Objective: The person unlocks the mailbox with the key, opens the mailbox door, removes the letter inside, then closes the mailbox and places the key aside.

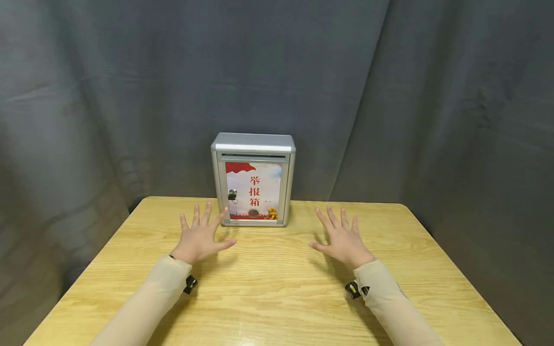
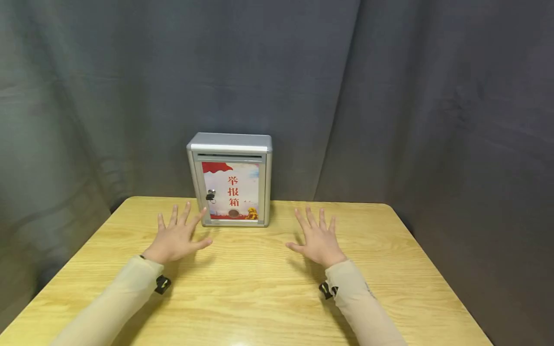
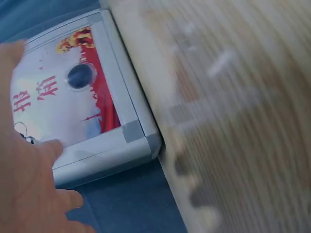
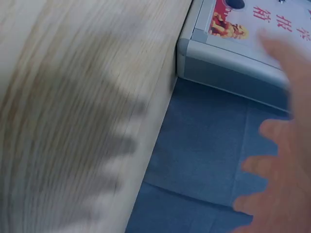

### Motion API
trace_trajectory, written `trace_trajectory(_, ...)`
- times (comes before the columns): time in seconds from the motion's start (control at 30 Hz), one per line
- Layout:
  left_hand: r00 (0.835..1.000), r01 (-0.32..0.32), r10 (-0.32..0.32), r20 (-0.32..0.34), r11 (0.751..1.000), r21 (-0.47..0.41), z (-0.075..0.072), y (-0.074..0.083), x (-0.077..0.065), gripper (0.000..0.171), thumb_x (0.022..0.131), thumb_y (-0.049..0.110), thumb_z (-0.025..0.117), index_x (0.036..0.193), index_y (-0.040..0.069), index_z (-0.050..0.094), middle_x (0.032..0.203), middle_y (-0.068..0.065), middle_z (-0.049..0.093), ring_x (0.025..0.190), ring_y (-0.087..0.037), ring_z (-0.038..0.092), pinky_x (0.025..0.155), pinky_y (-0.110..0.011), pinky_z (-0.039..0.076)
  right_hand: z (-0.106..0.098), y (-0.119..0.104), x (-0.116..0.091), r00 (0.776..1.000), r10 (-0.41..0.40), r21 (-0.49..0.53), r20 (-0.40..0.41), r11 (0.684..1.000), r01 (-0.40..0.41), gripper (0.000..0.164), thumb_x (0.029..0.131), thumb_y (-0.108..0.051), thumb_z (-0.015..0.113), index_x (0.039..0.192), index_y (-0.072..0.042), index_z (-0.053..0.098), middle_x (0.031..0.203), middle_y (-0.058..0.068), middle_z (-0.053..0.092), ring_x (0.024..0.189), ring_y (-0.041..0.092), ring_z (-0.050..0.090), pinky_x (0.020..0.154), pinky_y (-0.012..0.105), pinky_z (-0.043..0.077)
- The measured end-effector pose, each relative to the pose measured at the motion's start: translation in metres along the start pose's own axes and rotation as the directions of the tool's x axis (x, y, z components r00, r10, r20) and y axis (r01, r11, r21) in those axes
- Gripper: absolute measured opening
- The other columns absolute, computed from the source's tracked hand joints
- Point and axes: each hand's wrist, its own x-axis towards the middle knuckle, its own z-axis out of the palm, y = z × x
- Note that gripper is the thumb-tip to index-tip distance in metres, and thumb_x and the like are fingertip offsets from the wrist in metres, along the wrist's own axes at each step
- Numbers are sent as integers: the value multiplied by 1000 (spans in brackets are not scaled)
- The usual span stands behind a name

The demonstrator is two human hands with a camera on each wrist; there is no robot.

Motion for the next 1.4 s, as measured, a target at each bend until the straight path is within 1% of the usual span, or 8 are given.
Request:
trace_trajectory(0.1, 1000, 7, -6, 14, 999, -53, -3, -2, 1, 74, 85, 56, 63, 141, 11, 47, 149, -26, 35, 133, -50, 37, 107, -70, 27, -1, -2, 2, 999, -32, 48, -24, 998, 33, 68, 95, -36, 61, 149, -6, 33, 150, 24, 37, 136, 49, 33, 109, 70, 22)
trace_trajectory(0.2, 997, 41, -32, 66, 990, -133, -7, -4, 1, 38, 88, 37, 67, 108, 5, 64, 110, -18, 64, 88, -32, 63, 74, -48, 54, 1, -4, 5, 998, -46, 95, -46, 994, 51, 37, 96, -18, 60, 128, 0, 55, 123, 19, 61, 112, 35, 61, 97, 51, 49)
trace_trajectory(0.37, 986, 76, -41, 164, 974, -213, -9, -8, 1, 20, 89, 27, 66, 78, 13, 59, 67, -1, 54, 57, -14, 46, 49, -28, 36, 6, -6, 8, 1000, 0, 152, 30, 988, -5, 6, 95, -15, 60, 90, -12, 62, 77, -2, 61, 64, 11, 54, 57, 28, 47)
trace_trajectory(0.63, 984, 115, -46, 172, 903, -413, -15, -29, 24, 21, 96, 23, 55, 90, 4, 62, 70, -3, 56, 59, -12, 48, 53, -25, 41, 11, -7, 30, 991, 14, 271, 135, 961, -50, 9, 96, -18, 58, 89, -13, 61, 74, -2, 57, 60, 12, 47, 53, 26, 40)
trace_trajectory(0.77, 986, 159, -83, 146, 737, -657, -30, -42, 46, 31, 101, 17, 50, 119, -7, 55, 103, -19, 62, 91, -29, 63, 77, -33, 55, 6, -9, 59, 989, 1, 478, 145, 876, -71, 18, 99, -17, 53, 107, -3, 60, 95, 11, 63, 80, 23, 62, 67, 32, 55)
trace_trajectory(1.0, 985, 168, -55, 162, 492, -854, -41, -50, 69, 65, 98, 5, 55, 153, 4, 20, 146, -33, 32, 130, -44, 43, 107, -51, 41, 0, -22, 108, 976, 3, 810, 217, 558, -182, 56, 100, -12, 51, 148, 4, 25, 142, 31, 37, 129, 43, 45, 105, 51, 43)
trace_trajectory(1.17, 988, 148, -28, 150, 420, -895, -33, -46, 74, 75, 96, 1, 55, 156, 16, 12, 149, -32, 29, 131, -44, 42, 104, -51, 43, 6, -31, 123, 980, 24, 879, 199, 437, -189, 67, 98, -5, 54, 151, 4, 15, 145, 33, 31, 131, 45, 42, 109, 51, 38)
trace_trajectory(1.4, 995, 96, -39, 88, 426, -899, -25, -38, 75, 76, 96, -1, 54, 156, 15, 11, 145, -31, 37, 128, -42, 46, 100, -47, 48, 16, -38, 121, 984, 60, 902, 166, 394, -176, 65, 98, -3, 53, 151, 3, 16, 142, 32, 34, 129, 44, 44, 109, 53, 38)
